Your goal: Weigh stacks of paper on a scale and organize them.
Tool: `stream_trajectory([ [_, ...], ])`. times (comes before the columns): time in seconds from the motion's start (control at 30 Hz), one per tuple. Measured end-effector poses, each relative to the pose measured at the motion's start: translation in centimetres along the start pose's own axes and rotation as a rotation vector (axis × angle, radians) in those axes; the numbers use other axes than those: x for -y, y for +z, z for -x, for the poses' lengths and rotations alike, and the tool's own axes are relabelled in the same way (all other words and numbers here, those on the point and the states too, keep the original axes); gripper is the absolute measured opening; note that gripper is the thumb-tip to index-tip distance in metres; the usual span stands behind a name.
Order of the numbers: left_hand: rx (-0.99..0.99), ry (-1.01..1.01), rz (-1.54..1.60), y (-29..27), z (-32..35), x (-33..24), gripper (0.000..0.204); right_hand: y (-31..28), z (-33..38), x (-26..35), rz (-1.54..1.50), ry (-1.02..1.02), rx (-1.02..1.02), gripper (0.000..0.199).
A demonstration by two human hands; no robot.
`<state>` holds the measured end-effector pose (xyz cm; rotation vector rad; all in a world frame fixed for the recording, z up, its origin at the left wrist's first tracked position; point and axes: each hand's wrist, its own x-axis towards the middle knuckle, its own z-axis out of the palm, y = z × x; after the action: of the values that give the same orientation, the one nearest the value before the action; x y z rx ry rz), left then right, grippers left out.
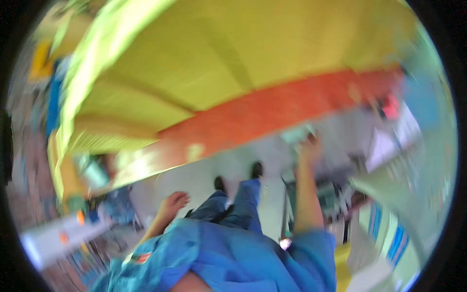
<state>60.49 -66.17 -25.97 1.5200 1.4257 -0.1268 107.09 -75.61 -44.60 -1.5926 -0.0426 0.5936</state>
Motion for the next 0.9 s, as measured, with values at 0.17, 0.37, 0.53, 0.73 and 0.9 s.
stream_trajectory([
  [0.17,0.14,0.237,-0.13,-0.7,0.5,-3.2,0.042,0.0,16.6,14.1,0.773,-0.501,0.345,0.015],
  [0.37,0.322,0.25,0.521,-9.3,5.9,2.2,0.062,12.3,31.5,20.7,0.453,-0.613,0.888,0.01],
  [0.53,-0.041,0.376,1.223,-19.7,10.2,4.8,0.046,30.1,43.1,18.6,0.113,-0.309,1.039,0.007],
  [0.73,-0.136,0.494,1.1,-34.2,7.7,8.3,0.036,43.2,51.1,18.6,-0.032,-0.213,0.947,0.009],
  [0.9,-0.074,0.492,0.974,-39.3,5.0,7.6,0.027,48.7,49.4,18.1,0.11,-0.323,0.912,0.014],
])
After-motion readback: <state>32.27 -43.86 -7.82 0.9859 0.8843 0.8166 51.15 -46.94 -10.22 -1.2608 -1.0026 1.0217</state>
